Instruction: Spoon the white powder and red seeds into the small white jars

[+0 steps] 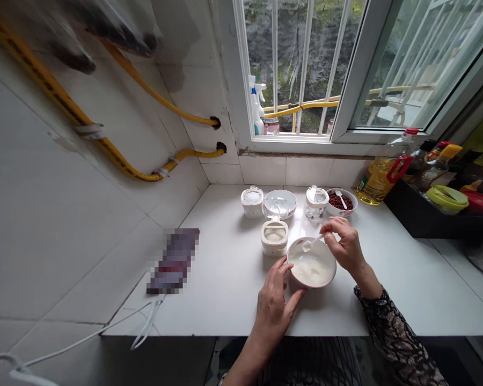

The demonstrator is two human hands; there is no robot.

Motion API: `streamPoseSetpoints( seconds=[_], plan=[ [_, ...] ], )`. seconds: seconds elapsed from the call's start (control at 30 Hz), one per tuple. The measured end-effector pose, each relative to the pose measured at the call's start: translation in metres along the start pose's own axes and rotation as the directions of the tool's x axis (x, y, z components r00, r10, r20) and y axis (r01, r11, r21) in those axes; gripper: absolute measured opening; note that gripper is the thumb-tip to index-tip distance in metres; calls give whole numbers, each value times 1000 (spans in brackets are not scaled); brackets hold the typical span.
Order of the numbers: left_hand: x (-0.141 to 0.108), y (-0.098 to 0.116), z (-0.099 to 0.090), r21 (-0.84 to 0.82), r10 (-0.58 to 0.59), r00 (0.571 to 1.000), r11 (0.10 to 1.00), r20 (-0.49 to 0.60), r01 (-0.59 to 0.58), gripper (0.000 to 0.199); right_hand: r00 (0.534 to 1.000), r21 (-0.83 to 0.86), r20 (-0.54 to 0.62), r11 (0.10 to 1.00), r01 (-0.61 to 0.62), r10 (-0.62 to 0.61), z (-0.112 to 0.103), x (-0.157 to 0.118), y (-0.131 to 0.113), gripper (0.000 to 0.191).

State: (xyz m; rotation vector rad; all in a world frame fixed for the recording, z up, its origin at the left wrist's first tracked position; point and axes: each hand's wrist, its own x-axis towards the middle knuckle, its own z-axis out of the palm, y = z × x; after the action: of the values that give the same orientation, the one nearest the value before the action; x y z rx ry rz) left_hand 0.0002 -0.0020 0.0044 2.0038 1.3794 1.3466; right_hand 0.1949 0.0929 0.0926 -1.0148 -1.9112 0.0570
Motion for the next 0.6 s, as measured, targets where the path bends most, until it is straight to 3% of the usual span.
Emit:
streamPoseSetpoints(
  seconds=[0.13,0.23,0.47,0.6],
  plan=[
    [1,2,-1,-12,3,1000,1000,-4,-3,47,974,-118,226,992,50,-22,3,-4,1,20],
    [1,2,-1,-10,9,1000,1000,-5,-9,47,954,-110,300,994,11,23,13,-7,-6,20],
    [1,1,-1,-11,20,1000,1000,-5,-20,46,962,37,187,977,-210,200,20,-8,-3,19],
    [1,1,-1,-14,12,1000,1000,1,-12,47,925,158,160,915,-370,346,14,-5,-3,19]
  ],
)
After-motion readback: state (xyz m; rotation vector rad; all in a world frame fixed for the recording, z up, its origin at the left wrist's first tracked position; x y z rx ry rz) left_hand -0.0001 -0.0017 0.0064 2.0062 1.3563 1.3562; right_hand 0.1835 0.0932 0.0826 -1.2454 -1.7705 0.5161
